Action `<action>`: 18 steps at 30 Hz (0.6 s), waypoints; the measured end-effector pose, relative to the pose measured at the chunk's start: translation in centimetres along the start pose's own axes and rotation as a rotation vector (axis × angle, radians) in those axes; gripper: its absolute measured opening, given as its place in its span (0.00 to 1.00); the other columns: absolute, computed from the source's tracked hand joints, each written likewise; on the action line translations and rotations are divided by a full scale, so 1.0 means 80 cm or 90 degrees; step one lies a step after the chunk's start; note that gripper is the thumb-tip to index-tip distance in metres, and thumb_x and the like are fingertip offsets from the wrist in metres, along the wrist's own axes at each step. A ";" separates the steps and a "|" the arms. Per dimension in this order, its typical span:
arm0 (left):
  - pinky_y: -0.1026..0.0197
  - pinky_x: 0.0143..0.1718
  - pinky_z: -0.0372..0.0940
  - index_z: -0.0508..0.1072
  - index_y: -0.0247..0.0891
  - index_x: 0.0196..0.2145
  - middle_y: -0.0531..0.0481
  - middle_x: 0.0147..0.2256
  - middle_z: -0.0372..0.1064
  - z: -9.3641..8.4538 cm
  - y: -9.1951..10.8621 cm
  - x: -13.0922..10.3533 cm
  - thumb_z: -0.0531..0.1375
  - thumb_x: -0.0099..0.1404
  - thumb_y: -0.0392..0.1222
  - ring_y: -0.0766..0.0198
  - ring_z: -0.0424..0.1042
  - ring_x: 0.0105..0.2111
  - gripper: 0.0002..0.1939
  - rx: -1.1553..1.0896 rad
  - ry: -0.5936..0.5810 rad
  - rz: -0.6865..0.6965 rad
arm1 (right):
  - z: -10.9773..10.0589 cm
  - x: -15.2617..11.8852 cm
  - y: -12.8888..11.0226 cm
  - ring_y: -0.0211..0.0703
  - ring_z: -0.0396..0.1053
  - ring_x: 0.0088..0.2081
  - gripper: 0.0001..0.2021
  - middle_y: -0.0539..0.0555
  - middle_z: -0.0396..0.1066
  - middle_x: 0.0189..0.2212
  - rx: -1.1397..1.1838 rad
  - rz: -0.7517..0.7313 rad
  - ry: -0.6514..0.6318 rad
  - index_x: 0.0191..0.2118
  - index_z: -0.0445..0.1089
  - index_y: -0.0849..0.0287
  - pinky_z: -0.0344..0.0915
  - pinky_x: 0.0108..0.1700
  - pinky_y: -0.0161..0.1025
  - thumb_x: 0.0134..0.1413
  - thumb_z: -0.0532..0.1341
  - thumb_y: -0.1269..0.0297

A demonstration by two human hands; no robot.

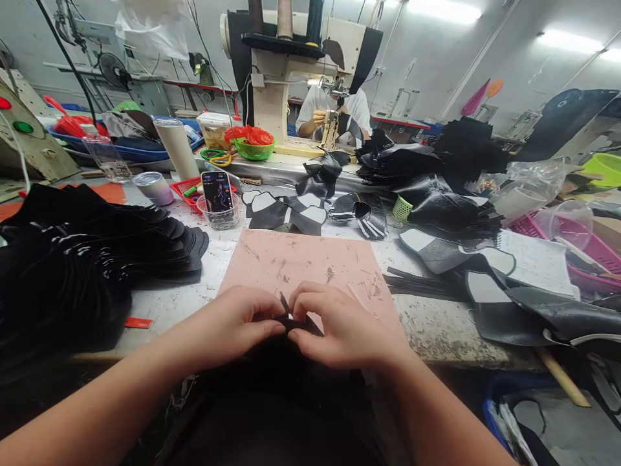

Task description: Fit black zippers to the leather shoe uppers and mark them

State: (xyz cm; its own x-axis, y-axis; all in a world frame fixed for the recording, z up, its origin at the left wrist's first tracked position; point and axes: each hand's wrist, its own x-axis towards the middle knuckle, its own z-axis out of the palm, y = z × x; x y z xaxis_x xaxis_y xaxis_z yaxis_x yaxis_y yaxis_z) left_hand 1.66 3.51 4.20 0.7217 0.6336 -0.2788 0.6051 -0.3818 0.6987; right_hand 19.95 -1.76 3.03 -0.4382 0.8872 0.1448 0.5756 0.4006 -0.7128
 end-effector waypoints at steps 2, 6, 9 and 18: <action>0.66 0.29 0.57 0.71 0.36 0.28 0.55 0.26 0.67 0.001 -0.001 0.000 0.53 0.57 0.41 0.66 0.65 0.28 0.09 -0.004 -0.002 0.014 | 0.001 0.001 0.002 0.36 0.63 0.32 0.05 0.49 0.66 0.30 0.031 0.008 0.002 0.25 0.61 0.59 0.59 0.36 0.33 0.45 0.59 0.72; 0.67 0.29 0.57 0.71 0.35 0.27 0.55 0.25 0.67 -0.001 0.002 -0.001 0.52 0.58 0.41 0.66 0.65 0.28 0.10 -0.029 -0.017 0.026 | 0.004 0.005 0.000 0.34 0.61 0.29 0.06 0.47 0.65 0.26 0.052 0.053 0.017 0.23 0.59 0.59 0.57 0.32 0.31 0.45 0.57 0.73; 0.68 0.32 0.59 0.71 0.36 0.30 0.55 0.29 0.70 -0.004 0.005 -0.002 0.52 0.58 0.39 0.66 0.67 0.31 0.09 -0.058 -0.047 0.035 | 0.006 0.006 -0.003 0.33 0.61 0.27 0.05 0.46 0.64 0.23 0.039 0.086 0.022 0.23 0.60 0.59 0.55 0.29 0.30 0.44 0.57 0.73; 0.67 0.28 0.57 0.70 0.36 0.26 0.55 0.24 0.65 -0.003 0.000 0.005 0.53 0.56 0.45 0.66 0.63 0.27 0.11 -0.021 -0.020 -0.016 | 0.008 0.005 -0.003 0.33 0.62 0.26 0.02 0.47 0.68 0.24 0.003 0.137 -0.012 0.28 0.65 0.59 0.53 0.26 0.30 0.48 0.57 0.68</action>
State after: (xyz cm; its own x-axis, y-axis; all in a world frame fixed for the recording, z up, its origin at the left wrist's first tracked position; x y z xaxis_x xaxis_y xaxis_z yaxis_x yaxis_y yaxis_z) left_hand 1.86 3.95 4.24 0.7167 0.6213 -0.3168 0.6122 -0.3429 0.7125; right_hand 19.16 -1.65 2.80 -0.3182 0.9477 -0.0244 0.6542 0.2009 -0.7291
